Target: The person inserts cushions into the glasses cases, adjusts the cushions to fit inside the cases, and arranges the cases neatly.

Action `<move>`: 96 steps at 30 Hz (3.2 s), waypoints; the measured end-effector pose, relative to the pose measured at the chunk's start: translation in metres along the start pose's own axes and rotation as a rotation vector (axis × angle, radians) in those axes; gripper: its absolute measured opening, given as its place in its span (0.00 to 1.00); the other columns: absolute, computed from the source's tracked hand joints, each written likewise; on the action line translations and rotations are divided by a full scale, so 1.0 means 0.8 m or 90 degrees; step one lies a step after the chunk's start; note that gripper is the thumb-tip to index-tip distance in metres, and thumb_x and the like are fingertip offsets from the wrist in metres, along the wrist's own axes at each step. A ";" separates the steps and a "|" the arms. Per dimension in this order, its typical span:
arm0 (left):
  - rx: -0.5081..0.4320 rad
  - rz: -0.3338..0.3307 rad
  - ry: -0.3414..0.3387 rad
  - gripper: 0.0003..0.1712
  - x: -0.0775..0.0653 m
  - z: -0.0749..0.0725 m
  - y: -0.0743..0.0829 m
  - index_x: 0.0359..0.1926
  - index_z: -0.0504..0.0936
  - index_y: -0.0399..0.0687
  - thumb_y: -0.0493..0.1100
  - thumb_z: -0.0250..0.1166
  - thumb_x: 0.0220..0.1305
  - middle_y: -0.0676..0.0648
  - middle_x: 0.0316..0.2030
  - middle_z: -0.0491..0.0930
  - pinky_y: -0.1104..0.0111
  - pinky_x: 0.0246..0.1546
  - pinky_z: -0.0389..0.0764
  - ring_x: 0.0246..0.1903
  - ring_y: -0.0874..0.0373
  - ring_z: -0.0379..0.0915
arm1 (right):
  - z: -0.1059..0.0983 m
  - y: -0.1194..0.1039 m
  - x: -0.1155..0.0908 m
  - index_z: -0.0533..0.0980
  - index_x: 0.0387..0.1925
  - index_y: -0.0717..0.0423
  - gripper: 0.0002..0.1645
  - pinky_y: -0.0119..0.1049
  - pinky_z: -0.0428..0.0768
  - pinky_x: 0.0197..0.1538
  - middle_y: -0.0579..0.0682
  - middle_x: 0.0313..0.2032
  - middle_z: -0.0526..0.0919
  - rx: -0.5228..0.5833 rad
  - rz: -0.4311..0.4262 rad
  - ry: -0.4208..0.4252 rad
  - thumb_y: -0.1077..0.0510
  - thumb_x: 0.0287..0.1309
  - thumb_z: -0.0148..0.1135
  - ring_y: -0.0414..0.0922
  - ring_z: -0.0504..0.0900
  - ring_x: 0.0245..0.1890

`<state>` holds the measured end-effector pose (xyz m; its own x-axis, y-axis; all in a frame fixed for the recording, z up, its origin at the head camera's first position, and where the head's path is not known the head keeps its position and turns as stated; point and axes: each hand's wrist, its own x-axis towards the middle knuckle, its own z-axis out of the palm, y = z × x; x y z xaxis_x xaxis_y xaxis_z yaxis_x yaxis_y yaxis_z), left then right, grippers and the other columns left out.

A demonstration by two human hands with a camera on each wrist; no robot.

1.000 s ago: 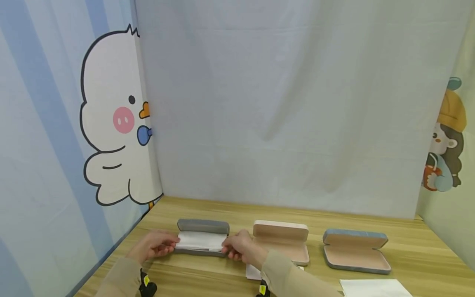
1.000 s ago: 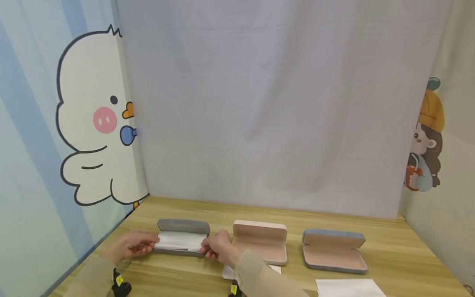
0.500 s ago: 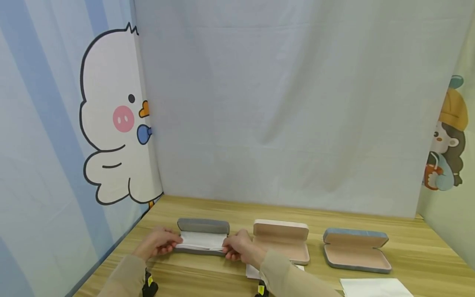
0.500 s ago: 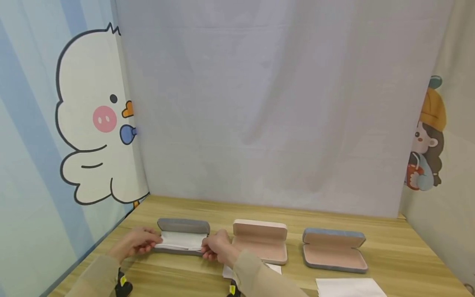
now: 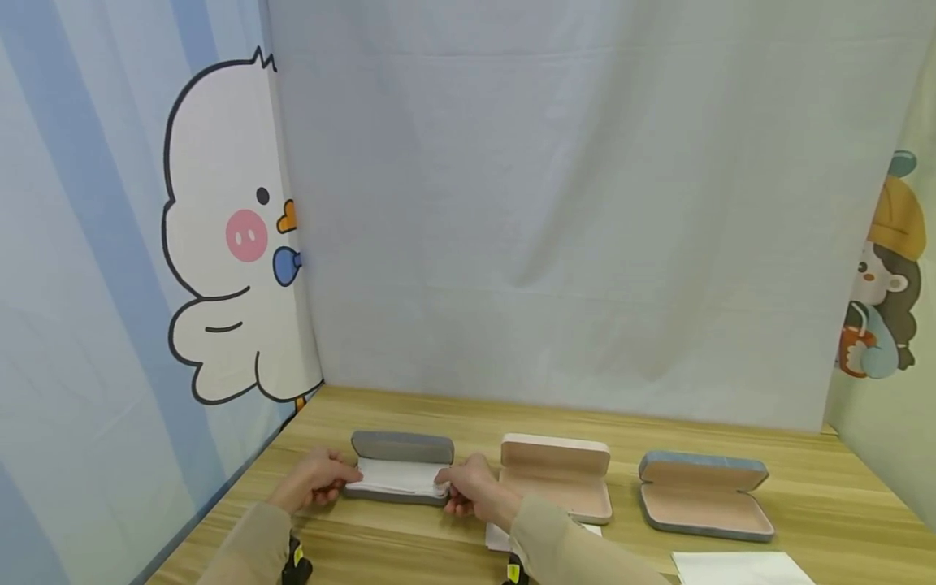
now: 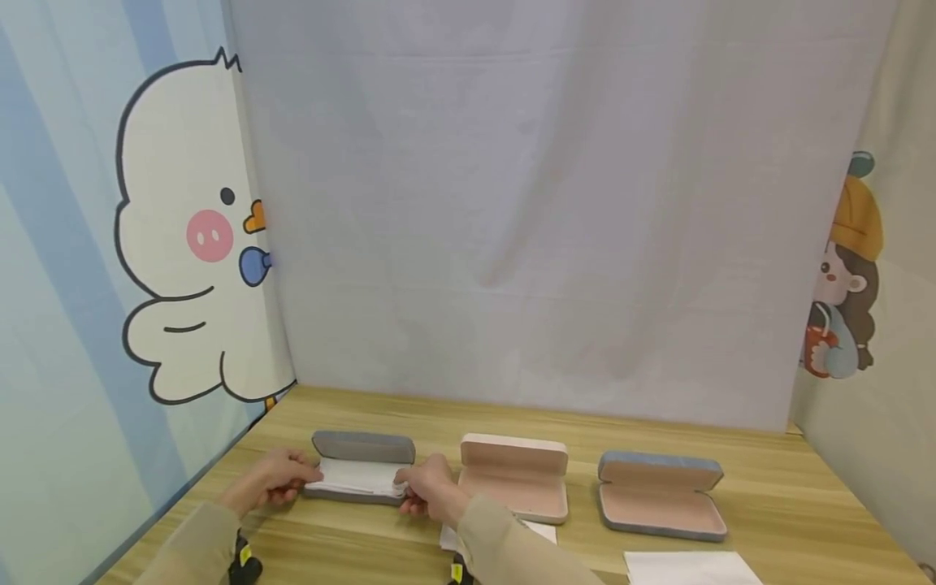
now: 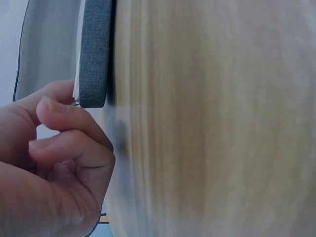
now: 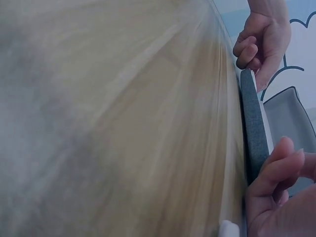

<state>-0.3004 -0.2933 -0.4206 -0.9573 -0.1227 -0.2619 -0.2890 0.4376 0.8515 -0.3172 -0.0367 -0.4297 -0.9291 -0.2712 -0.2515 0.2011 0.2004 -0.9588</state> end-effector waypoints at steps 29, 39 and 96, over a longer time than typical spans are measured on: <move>-0.015 0.134 -0.332 0.61 0.016 -0.037 -0.027 0.75 0.30 0.41 0.31 0.67 0.55 0.45 0.24 0.78 0.76 0.15 0.73 0.14 0.65 0.71 | -0.009 -0.004 -0.007 0.53 0.67 0.49 0.54 0.26 0.71 0.11 0.49 0.12 0.74 -0.036 -0.008 -0.129 0.72 0.43 0.72 0.37 0.70 0.07; -0.007 0.120 -0.323 0.63 0.010 -0.036 -0.019 0.74 0.24 0.41 0.33 0.66 0.57 0.50 0.17 0.73 0.77 0.14 0.73 0.12 0.66 0.69 | -0.004 0.005 0.000 0.52 0.69 0.51 0.56 0.25 0.70 0.11 0.51 0.12 0.76 0.000 -0.037 -0.119 0.79 0.41 0.67 0.37 0.71 0.07; -0.040 0.130 -0.308 0.63 0.015 -0.036 -0.021 0.72 0.20 0.39 0.33 0.65 0.60 0.45 0.24 0.77 0.75 0.17 0.77 0.15 0.64 0.75 | -0.003 0.017 0.005 0.52 0.61 0.50 0.46 0.28 0.75 0.12 0.53 0.17 0.78 0.072 -0.081 -0.140 0.78 0.48 0.63 0.39 0.74 0.08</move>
<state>-0.3071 -0.3277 -0.4251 -0.8842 0.3915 -0.2547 -0.1111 0.3533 0.9289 -0.3192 -0.0327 -0.4437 -0.8621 -0.4875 -0.1384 0.1318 0.0481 -0.9901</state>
